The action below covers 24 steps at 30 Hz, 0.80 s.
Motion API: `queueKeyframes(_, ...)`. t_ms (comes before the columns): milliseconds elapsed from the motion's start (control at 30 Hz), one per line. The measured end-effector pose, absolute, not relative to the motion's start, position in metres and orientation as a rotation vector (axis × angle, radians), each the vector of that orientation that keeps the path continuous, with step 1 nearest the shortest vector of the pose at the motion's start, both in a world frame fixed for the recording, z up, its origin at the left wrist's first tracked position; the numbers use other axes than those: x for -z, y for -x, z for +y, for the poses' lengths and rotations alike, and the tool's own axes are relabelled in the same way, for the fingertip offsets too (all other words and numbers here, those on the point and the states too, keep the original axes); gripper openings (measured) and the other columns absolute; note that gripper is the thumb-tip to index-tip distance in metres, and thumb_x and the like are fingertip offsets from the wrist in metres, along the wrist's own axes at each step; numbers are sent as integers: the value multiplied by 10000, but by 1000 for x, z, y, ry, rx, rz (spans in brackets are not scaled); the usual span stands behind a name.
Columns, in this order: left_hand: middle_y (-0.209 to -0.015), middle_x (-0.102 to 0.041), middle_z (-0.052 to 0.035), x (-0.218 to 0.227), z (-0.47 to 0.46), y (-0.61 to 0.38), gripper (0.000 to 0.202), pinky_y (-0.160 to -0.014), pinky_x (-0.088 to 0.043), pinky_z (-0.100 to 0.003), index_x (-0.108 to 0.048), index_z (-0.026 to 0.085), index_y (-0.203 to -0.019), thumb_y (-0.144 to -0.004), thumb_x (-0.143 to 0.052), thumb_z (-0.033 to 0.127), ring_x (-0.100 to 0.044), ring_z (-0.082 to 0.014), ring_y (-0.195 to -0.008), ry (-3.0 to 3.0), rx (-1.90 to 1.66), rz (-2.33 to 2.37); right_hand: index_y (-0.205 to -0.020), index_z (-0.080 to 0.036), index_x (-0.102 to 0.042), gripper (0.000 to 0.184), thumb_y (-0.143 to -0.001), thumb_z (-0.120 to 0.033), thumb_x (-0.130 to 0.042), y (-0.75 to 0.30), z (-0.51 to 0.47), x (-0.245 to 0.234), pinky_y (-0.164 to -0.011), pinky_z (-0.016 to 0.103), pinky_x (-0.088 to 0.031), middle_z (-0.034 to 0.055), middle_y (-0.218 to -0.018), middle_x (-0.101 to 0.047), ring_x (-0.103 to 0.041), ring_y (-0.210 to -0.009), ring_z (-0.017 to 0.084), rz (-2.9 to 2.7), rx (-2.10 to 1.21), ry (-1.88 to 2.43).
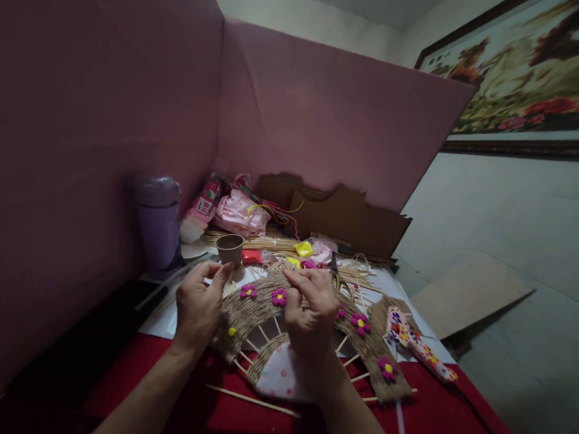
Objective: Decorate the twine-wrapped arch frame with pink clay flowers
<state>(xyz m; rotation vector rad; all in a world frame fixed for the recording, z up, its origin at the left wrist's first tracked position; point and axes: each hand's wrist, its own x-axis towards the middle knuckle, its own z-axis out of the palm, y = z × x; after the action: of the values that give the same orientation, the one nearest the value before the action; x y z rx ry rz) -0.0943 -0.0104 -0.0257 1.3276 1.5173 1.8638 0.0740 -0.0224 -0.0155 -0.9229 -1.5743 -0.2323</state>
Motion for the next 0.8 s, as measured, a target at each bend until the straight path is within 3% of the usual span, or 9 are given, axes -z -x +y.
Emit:
queueKeyframes(233,-527,-536,43,25,-11,91,213,-474,-348,-216,-629,171,-699,-660,-714,362,-449,-94,-477,-1210,-1898,1262,-910,-234,-707,288,-805,-113,-467,-79,-25,12,-753,394,-468,46,-811,-600,-561,-825,205,-1347,214,838)
queueKeyframes(333,-623,-594,15,24,-11,90,171,-495,-376,-220,-703,176,-807,-719,-658,315,-483,-99,-527,-1289,-1928,1177,-945,-236,-695,293,-811,-107,-468,-79,-26,13,-763,399,-473,47,-846,-592,-565,-841,203,-1299,191,794)
queueKeyframes(467,-760,-629,-6,24,-12,87,120,-574,-421,-220,-705,186,-775,-666,-701,236,-545,-117,-645,-1383,-1929,1113,-938,-235,-691,288,-814,-116,-459,-78,-30,12,-760,408,-476,50,-846,-593,-565,-838,209,-1331,205,794)
queueKeyframes(567,-632,-579,19,26,-13,87,122,-541,-401,-215,-662,183,-699,-651,-727,274,-517,-111,-585,-1343,-1911,1163,-942,-244,-691,302,-797,-105,-464,-77,-32,12,-760,404,-478,45,-839,-597,-563,-837,207,-1387,239,783)
queueKeyframes(700,-491,-459,44,28,-15,89,211,-434,-306,-217,-674,180,-691,-749,-632,378,-387,-88,-450,-1311,-1869,1214,-944,-244,-684,300,-794,-101,-467,-77,-32,13,-760,405,-479,45,-834,-595,-560,-837,206,-1403,256,793)
queueKeyframes(800,-574,-548,24,25,-15,87,167,-469,-355,-219,-702,186,-796,-733,-647,330,-453,-100,-502,-1348,-1900,1189,-932,-234,-680,295,-803,-95,-453,-76,-32,13,-747,394,-478,45,-824,-593,-557,-824,199,-1419,254,785)
